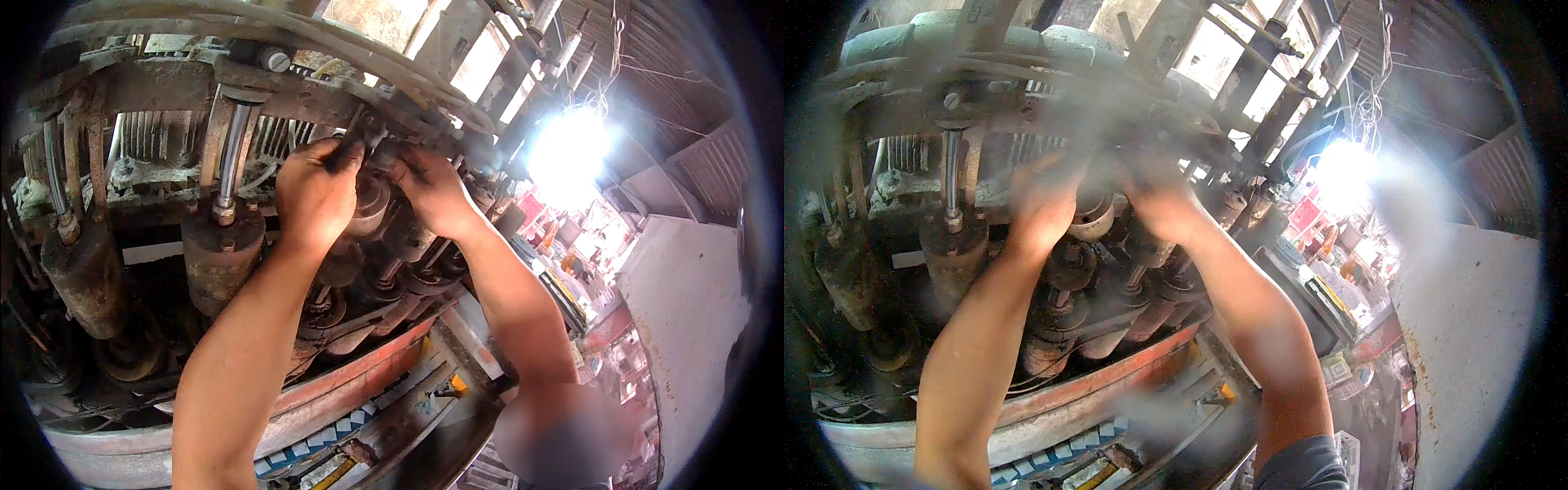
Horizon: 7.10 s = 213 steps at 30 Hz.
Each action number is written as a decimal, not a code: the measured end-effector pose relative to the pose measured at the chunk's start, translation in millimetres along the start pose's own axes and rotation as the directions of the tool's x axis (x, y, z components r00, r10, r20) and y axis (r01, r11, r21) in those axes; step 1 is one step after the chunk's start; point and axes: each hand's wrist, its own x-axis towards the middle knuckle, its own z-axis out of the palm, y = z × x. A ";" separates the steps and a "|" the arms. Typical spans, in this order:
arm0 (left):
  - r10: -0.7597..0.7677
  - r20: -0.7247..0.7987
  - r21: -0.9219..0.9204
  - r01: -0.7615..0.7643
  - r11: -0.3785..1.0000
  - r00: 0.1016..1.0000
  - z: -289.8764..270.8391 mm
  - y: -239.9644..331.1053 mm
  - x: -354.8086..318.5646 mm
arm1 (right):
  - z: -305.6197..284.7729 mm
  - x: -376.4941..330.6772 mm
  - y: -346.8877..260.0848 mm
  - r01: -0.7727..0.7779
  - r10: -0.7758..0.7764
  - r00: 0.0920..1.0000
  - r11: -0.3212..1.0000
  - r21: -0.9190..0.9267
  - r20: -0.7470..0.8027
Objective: The person uses a wrench and hammer to loosen and remove a bolt and cylindrical component from a large industrial machine. They manipulate the bolt by hand, apply the wrench, and strike it with a hammer to dislodge the part.
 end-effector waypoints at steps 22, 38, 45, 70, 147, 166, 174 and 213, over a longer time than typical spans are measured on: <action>0.070 -0.050 -0.037 -0.072 0.997 0.996 -4.0 -2.5 -3.8 | -28.1 20.4 -49.8 -0.192 0.189 0.981 0.977 -0.093 -0.043; 0.231 -0.014 0.083 -0.229 0.970 0.973 -4.9 -0.1 -3.4 | -13.4 -6.6 -21.6 -0.083 0.082 0.996 0.996 -0.037 -0.017; 0.037 -0.027 -0.030 -0.038 0.999 0.999 -1.9 -1.4 -0.8 | -37.6 16.3 -47.5 -0.088 0.089 0.996 0.995 -0.047 0.012; 0.057 -0.013 -0.120 -0.058 0.991 0.998 0.8 -8.4 1.3 | -25.8 7.8 -22.7 0.029 -0.023 0.998 0.993 -0.114 0.055; 0.127 -0.045 -0.046 -0.129 0.991 0.991 0.9 -4.6 -1.7 | -40.1 21.6 -33.2 -0.039 0.039 0.999 0.999 -0.021 0.018; 0.124 -0.023 0.127 -0.120 0.985 0.992 -3.2 3.8 -3.6 | -18.4 5.2 -24.9 0.001 -0.001 0.999 1.000 0.001 -0.037; 0.060 -0.042 0.021 -0.059 0.998 0.997 0.9 2.1 -2.3 | -35.5 23.5 -18.3 0.003 -0.005 1.000 0.997 -0.081 -0.025; 0.019 0.006 -0.058 -0.019 0.998 1.000 -2.3 5.6 -3.5 | 4.7 5.0 -14.8 0.053 -0.075 0.991 0.980 -0.192 -0.109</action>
